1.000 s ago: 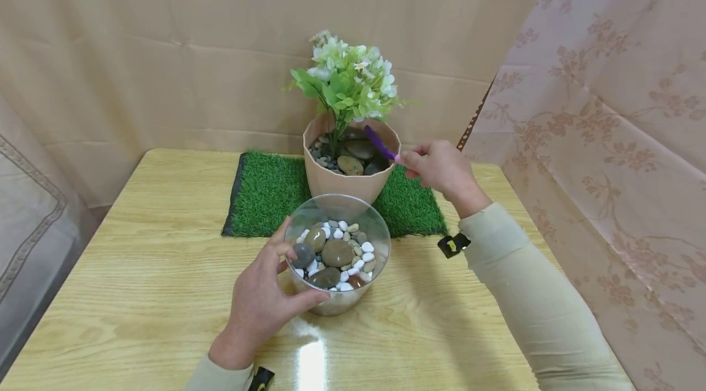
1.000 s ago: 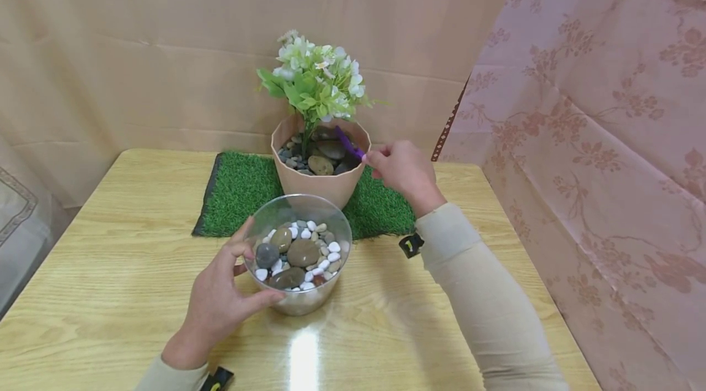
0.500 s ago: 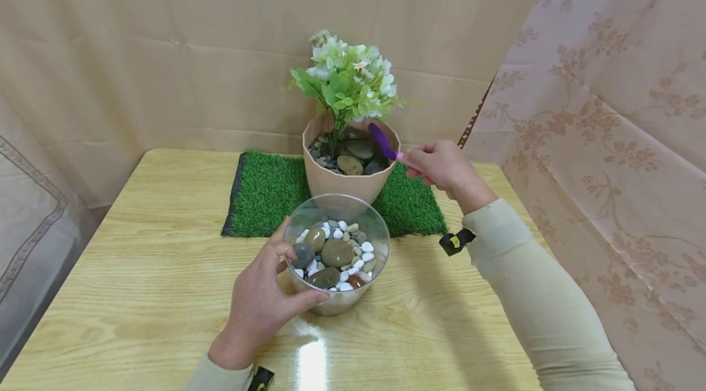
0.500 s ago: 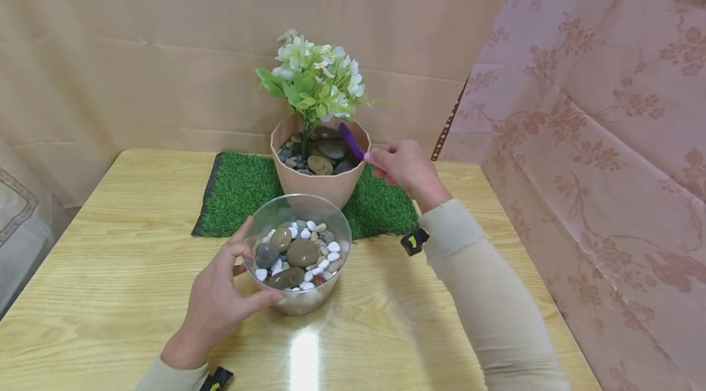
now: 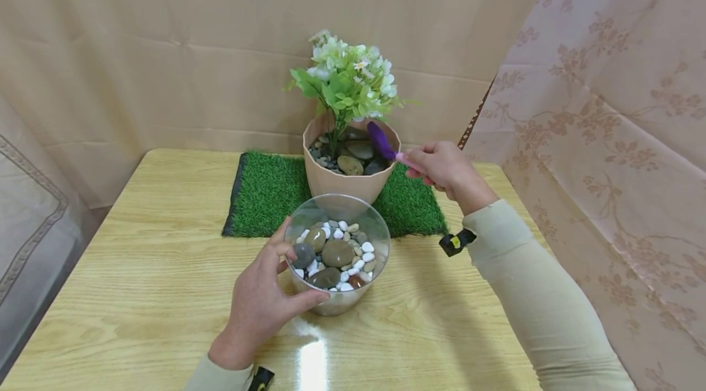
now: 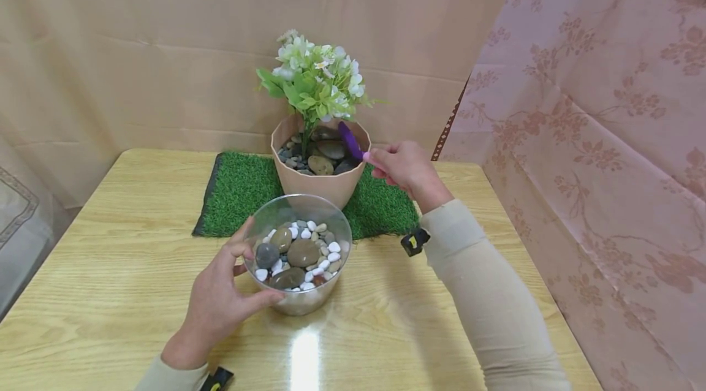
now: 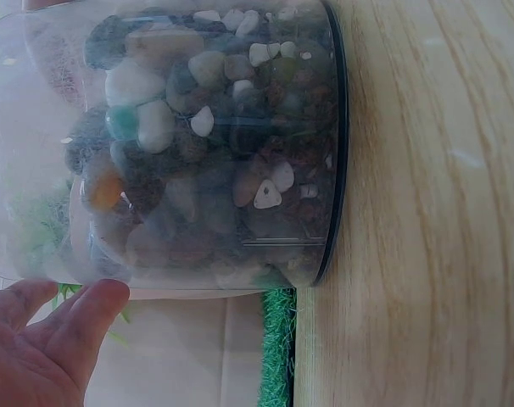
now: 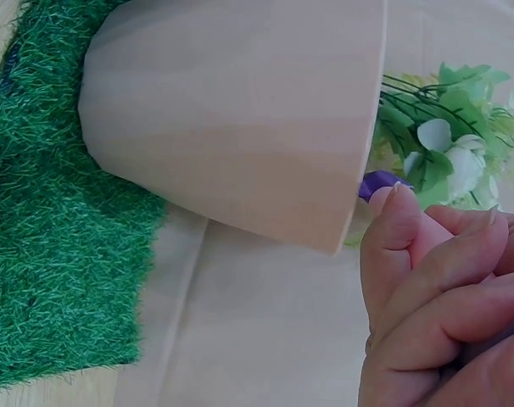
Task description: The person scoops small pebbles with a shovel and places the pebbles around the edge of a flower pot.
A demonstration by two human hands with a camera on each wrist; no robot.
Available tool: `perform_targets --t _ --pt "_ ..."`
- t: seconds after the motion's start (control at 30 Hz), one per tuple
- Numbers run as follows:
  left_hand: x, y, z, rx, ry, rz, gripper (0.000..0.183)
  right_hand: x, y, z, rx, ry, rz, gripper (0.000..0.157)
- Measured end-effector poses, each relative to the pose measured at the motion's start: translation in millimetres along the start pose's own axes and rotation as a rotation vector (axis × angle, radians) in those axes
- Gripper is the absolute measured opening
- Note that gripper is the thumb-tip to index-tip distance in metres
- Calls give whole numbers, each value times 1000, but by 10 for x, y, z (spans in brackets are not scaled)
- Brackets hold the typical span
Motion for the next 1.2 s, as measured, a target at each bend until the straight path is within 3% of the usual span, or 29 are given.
perform_targets --t 0.67,1.2 --pt "-3 5 -2 -3 -4 5 74 -2 62 -77 -27 4 -36 55" --pt "-1 6 -2 -15 -20 8 75 56 2 -322 -70 131 -143 48"
Point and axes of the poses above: each hand's wrist, its own z-axis towards the middle knuckle, its own y-axis out of the back of the hand, x = y × z, the point moved 6 cm from there along z, towards the middle knuckle, and after that the axes turned 13 degrees about x, right-handed, at the moved point
